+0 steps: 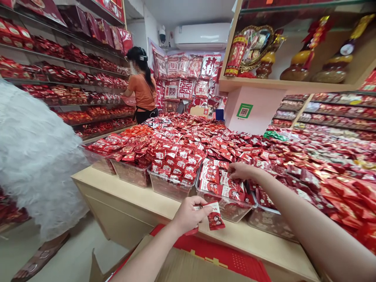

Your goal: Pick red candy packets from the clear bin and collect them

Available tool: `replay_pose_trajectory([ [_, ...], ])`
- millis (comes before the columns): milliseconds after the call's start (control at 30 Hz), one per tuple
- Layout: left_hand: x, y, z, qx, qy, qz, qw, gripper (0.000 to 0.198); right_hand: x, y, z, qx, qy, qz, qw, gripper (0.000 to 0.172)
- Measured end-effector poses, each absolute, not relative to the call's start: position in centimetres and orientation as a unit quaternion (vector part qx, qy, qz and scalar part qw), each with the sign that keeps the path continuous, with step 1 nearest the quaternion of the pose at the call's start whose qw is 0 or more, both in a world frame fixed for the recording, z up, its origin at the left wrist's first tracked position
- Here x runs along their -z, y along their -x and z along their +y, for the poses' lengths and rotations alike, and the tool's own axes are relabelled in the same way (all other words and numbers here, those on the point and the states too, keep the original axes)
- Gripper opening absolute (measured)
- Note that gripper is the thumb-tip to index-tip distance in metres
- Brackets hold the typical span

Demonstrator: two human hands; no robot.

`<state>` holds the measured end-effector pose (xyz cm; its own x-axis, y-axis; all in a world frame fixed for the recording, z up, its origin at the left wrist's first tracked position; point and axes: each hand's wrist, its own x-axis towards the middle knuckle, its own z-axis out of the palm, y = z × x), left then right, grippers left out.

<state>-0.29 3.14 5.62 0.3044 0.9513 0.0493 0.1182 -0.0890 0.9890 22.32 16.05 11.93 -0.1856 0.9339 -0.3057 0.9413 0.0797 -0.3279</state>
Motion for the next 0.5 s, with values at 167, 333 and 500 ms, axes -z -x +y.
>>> replay_pose_trajectory([
  [167, -9.5, 0.2, 4.9, -0.521, -0.509, 0.426, 0.537, 0.028, -12.2, -22.4, 15.7, 0.167, -0.626, 0.761, -0.026, 0.019],
  [333, -14.4, -2.7, 11.0, -0.478, -0.602, 0.524, 0.367, 0.022, -11.8, -22.8, 15.2, 0.141, -0.627, 0.762, -0.082, 0.030],
  [500, -15.3, -7.8, 16.9, -0.387, -0.643, 0.582, 0.314, 0.013, -11.3, -23.2, 14.5, 0.108, -0.625, 0.763, -0.125, 0.020],
])
